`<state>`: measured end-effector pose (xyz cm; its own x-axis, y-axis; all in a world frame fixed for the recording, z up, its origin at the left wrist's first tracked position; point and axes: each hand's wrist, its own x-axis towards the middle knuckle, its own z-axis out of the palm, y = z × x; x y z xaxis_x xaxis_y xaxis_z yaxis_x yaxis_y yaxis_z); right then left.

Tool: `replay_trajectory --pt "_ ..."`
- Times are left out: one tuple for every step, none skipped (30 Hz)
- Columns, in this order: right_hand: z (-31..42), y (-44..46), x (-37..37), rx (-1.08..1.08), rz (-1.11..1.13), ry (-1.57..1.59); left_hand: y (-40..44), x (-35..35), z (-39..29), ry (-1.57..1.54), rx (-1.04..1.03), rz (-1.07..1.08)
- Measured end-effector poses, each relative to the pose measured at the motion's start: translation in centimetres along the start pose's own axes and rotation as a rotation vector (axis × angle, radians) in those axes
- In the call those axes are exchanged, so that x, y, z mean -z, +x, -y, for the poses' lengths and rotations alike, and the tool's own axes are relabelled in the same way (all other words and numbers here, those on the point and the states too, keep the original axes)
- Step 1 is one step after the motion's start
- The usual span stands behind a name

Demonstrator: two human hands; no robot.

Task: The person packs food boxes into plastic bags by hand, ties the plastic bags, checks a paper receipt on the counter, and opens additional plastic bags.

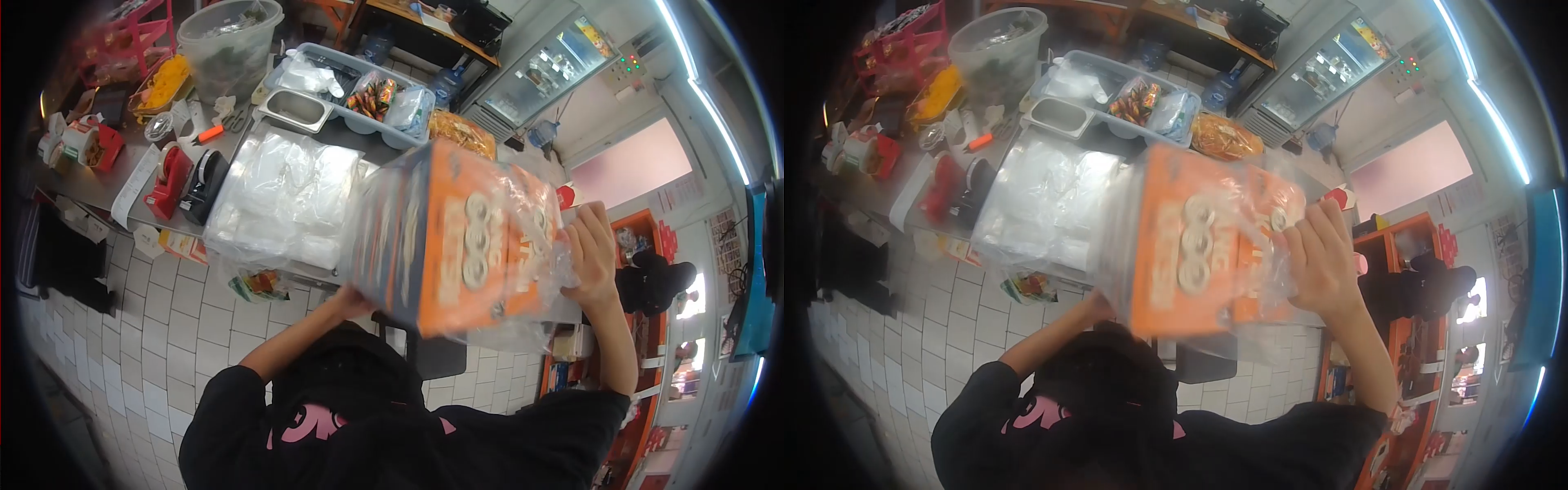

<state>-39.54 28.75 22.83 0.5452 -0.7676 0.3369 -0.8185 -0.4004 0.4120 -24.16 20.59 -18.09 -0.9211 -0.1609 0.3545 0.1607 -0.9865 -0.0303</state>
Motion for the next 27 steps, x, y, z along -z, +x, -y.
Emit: replay_trajectory --pt "0.0 0.4 -0.3 0.001 -0.024 0.034 -0.4 0.4 -1.3 -0.049 -0.055 0.043" --pt "-0.3 0.6 -1.1 0.007 -0.033 0.047 -0.2 0.3 -2.7 0.038 -0.126 -0.067" --pt "-0.8 0.6 -2.4 -0.012 -0.084 0.02 0.5 -1.0 -4.3 0.232 -0.188 -0.28" --pt "-1.4 0.6 -3.7 -0.032 -0.133 -0.007 1.3 -2.2 -5.6 0.422 -0.248 -0.495" --pt "-2.1 0.5 -4.9 -0.05 -0.086 -0.008 2.4 -4.6 -6.2 0.424 -0.258 -0.504" --pt "-2.5 0.4 -6.2 -0.044 -0.092 0.0 3.9 -7.7 -6.7 0.606 -0.344 -0.515" --pt "-2.8 0.4 -7.5 -0.131 -0.054 0.101 4.9 -10.1 -7.3 0.79 -0.428 -0.524" --pt "-3.0 0.5 -8.7 -0.218 -0.014 0.203 5.4 -11.5 -8.2 0.795 -0.434 -0.531" --pt "-3.0 0.9 -9.8 -0.157 -0.11 0.222 5.9 -12.5 -9.2 1.129 -0.298 -0.488" --pt "-3.3 0.6 -11.1 -0.153 -0.114 0.229 6.4 -13.7 -9.7 1.454 -0.147 -0.433" --pt "-3.5 0.1 -12.4 -0.211 -0.02 0.288 6.6 -15.1 -10.0 1.44 -0.032 -0.472" --pt "-3.6 -0.3 -13.3 -0.269 0.077 0.347 7.0 -14.6 -10.4 1.438 -0.032 -0.483" --pt "-3.4 -0.6 -13.9 -0.304 0.101 0.351 7.3 -13.7 -10.8 1.472 -0.022 -0.599" --pt "-3.1 -1.2 -14.7 -0.302 0.104 0.366 7.6 -13.0 -11.2 1.503 -0.01 -0.719" --pt "-2.8 -1.9 -15.8 -0.303 0.078 0.36 8.1 -12.4 -11.2 1.462 -0.152 -0.673" --pt "-2.5 -2.5 -16.9 -0.303 0.05 0.354 8.7 -12.3 -11.2 1.459 -0.153 -0.69" --pt "-2.1 -2.9 -18.1 -0.293 0.028 0.367 9.3 -12.3 -11.2 1.511 -0.211 -0.681" --pt "-2.3 -3.1 -19.1 -0.296 0.027 0.379 10.0 -12.6 -11.2 1.563 -0.268 -0.667" --pt "-2.5 -3.5 -19.9 -0.409 0.021 0.507 11.0 -13.9 -10.6 1.562 -0.257 -0.676" --pt "-2.6 -3.8 -20.8 -0.52 0.016 0.635 11.9 -15.5 -9.9 1.723 -0.329 -0.677" --pt "-2.2 -4.0 -22.0 -0.483 -0.122 0.627 12.8 -17.0 -9.4 1.885 -0.401 -0.673" --pt "-1.8 -3.8 -22.2 -0.492 -0.117 0.639 13.8 -17.8 -9.0 1.881 -0.386 -0.683" --pt "-1.7 -3.4 -22.1 -0.555 -0.136 0.764 14.8 -18.4 -8.7 1.95 -0.359 -0.554" --pt "-1.8 -3.4 -22.1 -0.617 -0.158 0.885 15.7 -18.5 -8.5 2.013 -0.334 -0.418" --pt "-1.8 -4.3 -23.0 -0.622 -0.111 0.853 16.6 -18.1 -8.3 2.009 -0.33 -0.425" --pt "-1.8 -4.3 -23.1 -0.623 -0.108 0.857 17.6 -17.8 -8.2 1.794 -0.244 -0.39" --pt "-1.4 -3.8 -22.9 -0.665 -0.197 0.923 18.2 -17.6 -8.1 1.579 -0.16 -0.351"
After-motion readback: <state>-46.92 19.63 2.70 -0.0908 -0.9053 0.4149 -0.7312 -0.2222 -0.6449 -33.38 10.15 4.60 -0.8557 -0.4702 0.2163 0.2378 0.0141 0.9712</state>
